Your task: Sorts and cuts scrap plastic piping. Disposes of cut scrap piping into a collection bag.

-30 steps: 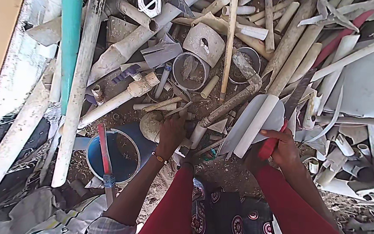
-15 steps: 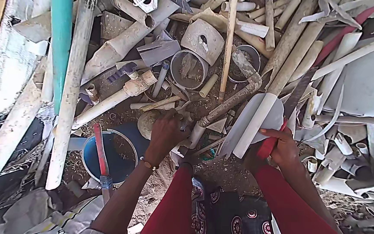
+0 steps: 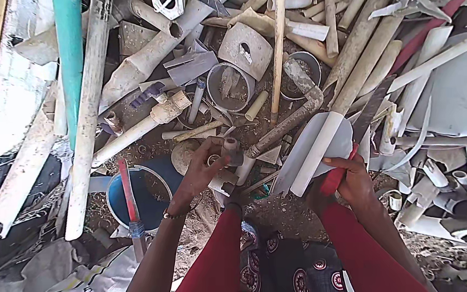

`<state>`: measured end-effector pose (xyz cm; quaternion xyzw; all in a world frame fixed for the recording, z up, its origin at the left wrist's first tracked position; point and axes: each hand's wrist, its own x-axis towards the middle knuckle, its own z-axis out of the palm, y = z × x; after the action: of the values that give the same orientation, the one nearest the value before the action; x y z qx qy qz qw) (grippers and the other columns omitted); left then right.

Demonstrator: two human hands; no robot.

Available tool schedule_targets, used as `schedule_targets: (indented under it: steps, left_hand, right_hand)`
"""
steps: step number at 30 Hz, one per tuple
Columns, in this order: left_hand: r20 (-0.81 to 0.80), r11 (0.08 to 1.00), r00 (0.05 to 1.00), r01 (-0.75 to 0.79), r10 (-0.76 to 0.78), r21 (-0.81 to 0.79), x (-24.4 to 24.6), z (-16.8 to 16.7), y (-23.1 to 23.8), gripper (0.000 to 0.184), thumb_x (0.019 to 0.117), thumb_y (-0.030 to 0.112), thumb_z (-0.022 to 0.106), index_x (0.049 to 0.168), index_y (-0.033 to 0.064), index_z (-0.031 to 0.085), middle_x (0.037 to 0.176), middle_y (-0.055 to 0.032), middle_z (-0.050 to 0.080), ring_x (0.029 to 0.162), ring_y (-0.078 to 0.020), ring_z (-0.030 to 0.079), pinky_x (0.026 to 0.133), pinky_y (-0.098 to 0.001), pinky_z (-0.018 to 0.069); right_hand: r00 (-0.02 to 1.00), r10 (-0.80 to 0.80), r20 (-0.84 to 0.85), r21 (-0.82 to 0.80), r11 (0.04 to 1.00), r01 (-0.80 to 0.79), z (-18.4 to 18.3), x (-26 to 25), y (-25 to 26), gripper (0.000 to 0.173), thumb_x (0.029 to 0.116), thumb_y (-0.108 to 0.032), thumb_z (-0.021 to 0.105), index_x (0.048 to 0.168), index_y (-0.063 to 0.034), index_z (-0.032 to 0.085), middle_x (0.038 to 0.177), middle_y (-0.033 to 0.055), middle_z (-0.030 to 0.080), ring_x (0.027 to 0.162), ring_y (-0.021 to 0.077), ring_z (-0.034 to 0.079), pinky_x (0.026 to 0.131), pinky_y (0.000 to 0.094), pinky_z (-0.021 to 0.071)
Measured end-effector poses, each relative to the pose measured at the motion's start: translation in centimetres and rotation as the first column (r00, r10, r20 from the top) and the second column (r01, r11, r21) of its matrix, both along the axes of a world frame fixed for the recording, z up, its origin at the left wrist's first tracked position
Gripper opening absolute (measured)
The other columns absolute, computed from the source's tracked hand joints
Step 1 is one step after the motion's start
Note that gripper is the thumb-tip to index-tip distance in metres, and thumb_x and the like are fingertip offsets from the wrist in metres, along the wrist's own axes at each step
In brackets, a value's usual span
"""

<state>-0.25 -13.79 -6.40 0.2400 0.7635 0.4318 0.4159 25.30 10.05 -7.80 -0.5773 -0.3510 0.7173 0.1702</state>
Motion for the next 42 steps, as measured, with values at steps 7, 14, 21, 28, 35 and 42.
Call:
schedule_targets:
  steps: [7, 14, 21, 28, 35, 42]
  left_hand:
    - [0.407, 0.869, 0.769, -0.455, 0.493, -0.194, 0.9, 0.1, 1.4, 0.036, 0.1065, 0.019, 0.034, 0.133, 0.0119, 0.057, 0.089, -0.0033, 0.067, 0.065, -0.0087, 0.063, 0.059, -0.0223, 0.0551]
    - [0.737, 0.805, 0.478, -0.574, 0.478, -0.151, 1.8, 0.5, 1.0, 0.039, 0.0928, 0.022, 0.048, 0.130, 0.0128, 0.057, 0.104, -0.0109, 0.070, 0.083, -0.0201, 0.071, 0.071, -0.0345, 0.0616]
    - [0.920, 0.787, 0.314, -0.617, 0.234, 0.010, 1.8, 0.1, 0.1, 0.046, 0.0796, 0.026, 0.077, 0.123, 0.0150, 0.068, 0.125, -0.0197, 0.068, 0.106, -0.0329, 0.072, 0.084, -0.0473, 0.0626]
    - [0.914, 0.831, 0.385, -0.545, 0.130, 0.111, 2.2, -0.2, -0.1, 0.044, 0.0814, 0.027, 0.081, 0.123, 0.0185, 0.069, 0.124, -0.0131, 0.069, 0.109, -0.0293, 0.070, 0.089, -0.0482, 0.0612]
    - [0.915, 0.878, 0.400, -0.417, -0.054, 0.234, 3.2, -0.1, 0.8, 0.035, 0.0886, 0.023, 0.076, 0.121, 0.0145, 0.068, 0.125, -0.0119, 0.068, 0.108, -0.0265, 0.071, 0.086, -0.0441, 0.0625]
    - [0.856, 0.921, 0.486, -0.225, -0.176, 0.317, 3.7, 0.2, 1.6, 0.034, 0.0912, 0.027, 0.076, 0.122, 0.0170, 0.066, 0.125, -0.0074, 0.068, 0.110, -0.0220, 0.070, 0.088, -0.0406, 0.0622]
  right_hand:
    - [1.000, 0.009, 0.005, -0.008, 1.000, -0.009, 0.0, 0.0, 0.1, 0.041, 0.0730, 0.006, 0.064, 0.112, -0.0047, 0.056, 0.090, 0.0047, 0.072, 0.079, 0.0115, 0.073, 0.068, 0.0294, 0.0633]
    - [0.994, 0.078, 0.075, 0.055, 0.995, -0.082, 0.6, -0.4, 0.2, 0.046, 0.0702, 0.006, 0.066, 0.114, -0.0043, 0.056, 0.094, 0.0038, 0.072, 0.082, 0.0107, 0.073, 0.071, 0.0284, 0.0634]
    - [0.813, 0.494, 0.308, 0.132, 0.824, -0.551, 1.5, 0.6, -0.2, 0.043, 0.0667, -0.014, 0.079, 0.107, -0.0096, 0.064, 0.088, -0.0059, 0.071, 0.082, 0.0007, 0.070, 0.073, 0.0210, 0.0599]
    - [0.710, 0.493, 0.503, 0.411, 0.586, -0.698, 4.2, -0.6, -0.7, 0.043, 0.0842, -0.050, 0.076, 0.102, -0.0117, 0.068, 0.077, -0.0114, 0.061, 0.063, -0.0082, 0.053, 0.058, 0.0125, 0.0453]
    - [0.670, 0.720, -0.181, 0.162, 0.693, -0.702, 5.5, -5.8, -1.1, 0.036, 0.0867, -0.007, 0.072, 0.123, -0.0111, 0.070, 0.120, 0.0021, 0.075, 0.100, 0.0147, 0.074, 0.083, 0.0282, 0.0617]
    - [0.713, 0.662, -0.231, 0.116, 0.746, -0.655, 4.2, -6.2, -2.4, 0.014, 0.0843, -0.001, 0.076, 0.087, -0.0072, 0.063, 0.085, 0.0027, 0.074, 0.075, 0.0106, 0.071, 0.073, 0.0253, 0.0607]
